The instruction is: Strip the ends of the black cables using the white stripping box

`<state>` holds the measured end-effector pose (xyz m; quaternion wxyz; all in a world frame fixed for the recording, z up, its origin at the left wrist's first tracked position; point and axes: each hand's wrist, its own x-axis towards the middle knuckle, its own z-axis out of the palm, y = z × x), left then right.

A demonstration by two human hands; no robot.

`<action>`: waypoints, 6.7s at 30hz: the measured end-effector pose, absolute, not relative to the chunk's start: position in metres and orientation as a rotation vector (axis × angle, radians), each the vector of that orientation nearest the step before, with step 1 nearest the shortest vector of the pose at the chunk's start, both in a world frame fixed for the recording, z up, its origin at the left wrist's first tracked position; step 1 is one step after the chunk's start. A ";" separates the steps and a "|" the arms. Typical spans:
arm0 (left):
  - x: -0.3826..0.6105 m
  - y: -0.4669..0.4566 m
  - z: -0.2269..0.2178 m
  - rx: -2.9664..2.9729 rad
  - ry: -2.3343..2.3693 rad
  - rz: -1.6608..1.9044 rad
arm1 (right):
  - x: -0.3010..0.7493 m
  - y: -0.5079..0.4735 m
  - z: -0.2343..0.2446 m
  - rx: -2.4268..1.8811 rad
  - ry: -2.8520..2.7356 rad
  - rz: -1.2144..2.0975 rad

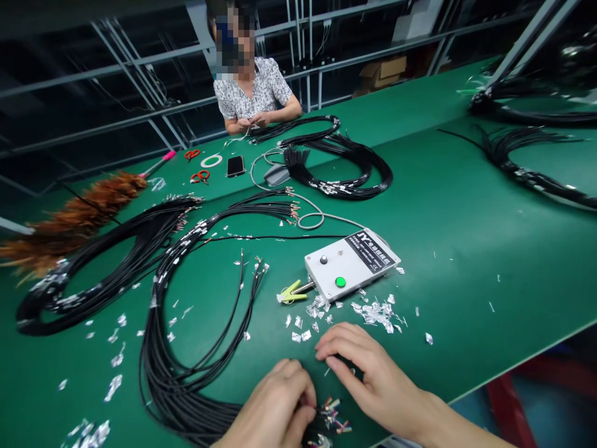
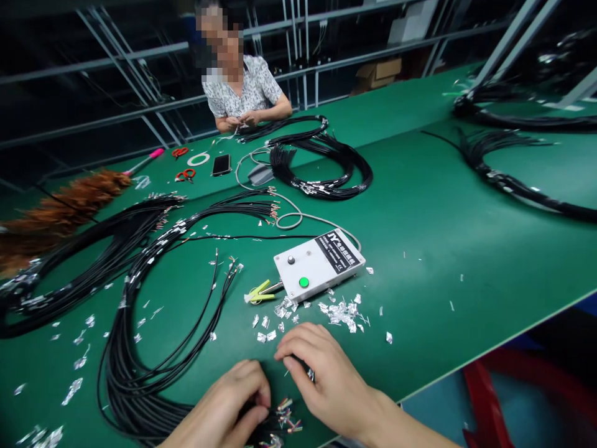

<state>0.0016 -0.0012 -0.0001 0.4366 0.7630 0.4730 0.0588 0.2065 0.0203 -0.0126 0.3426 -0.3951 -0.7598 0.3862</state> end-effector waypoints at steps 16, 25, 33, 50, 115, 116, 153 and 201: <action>0.016 0.003 0.031 1.012 1.348 0.864 | 0.190 0.039 0.004 -1.116 -1.240 1.617; 0.011 0.003 0.018 1.174 1.355 0.867 | 0.183 0.038 0.008 -0.985 -1.134 1.749; 0.021 -0.001 0.022 1.446 1.546 0.989 | 0.187 0.037 0.004 -0.984 -1.095 1.770; 0.022 -0.005 0.008 1.977 1.637 1.195 | 0.177 0.026 -0.003 -0.914 -0.468 2.107; 0.032 -0.006 0.015 1.026 1.378 1.127 | 0.162 0.028 0.003 -0.980 -0.917 1.816; 0.029 -0.005 0.016 1.073 1.371 1.093 | 0.163 0.029 0.004 -0.985 -0.922 1.805; 0.019 0.008 0.018 0.999 1.341 1.063 | 0.168 0.031 0.006 -1.016 -1.081 1.752; 0.023 0.012 0.012 0.792 1.341 0.970 | 0.166 0.037 -0.002 -1.123 -1.254 1.618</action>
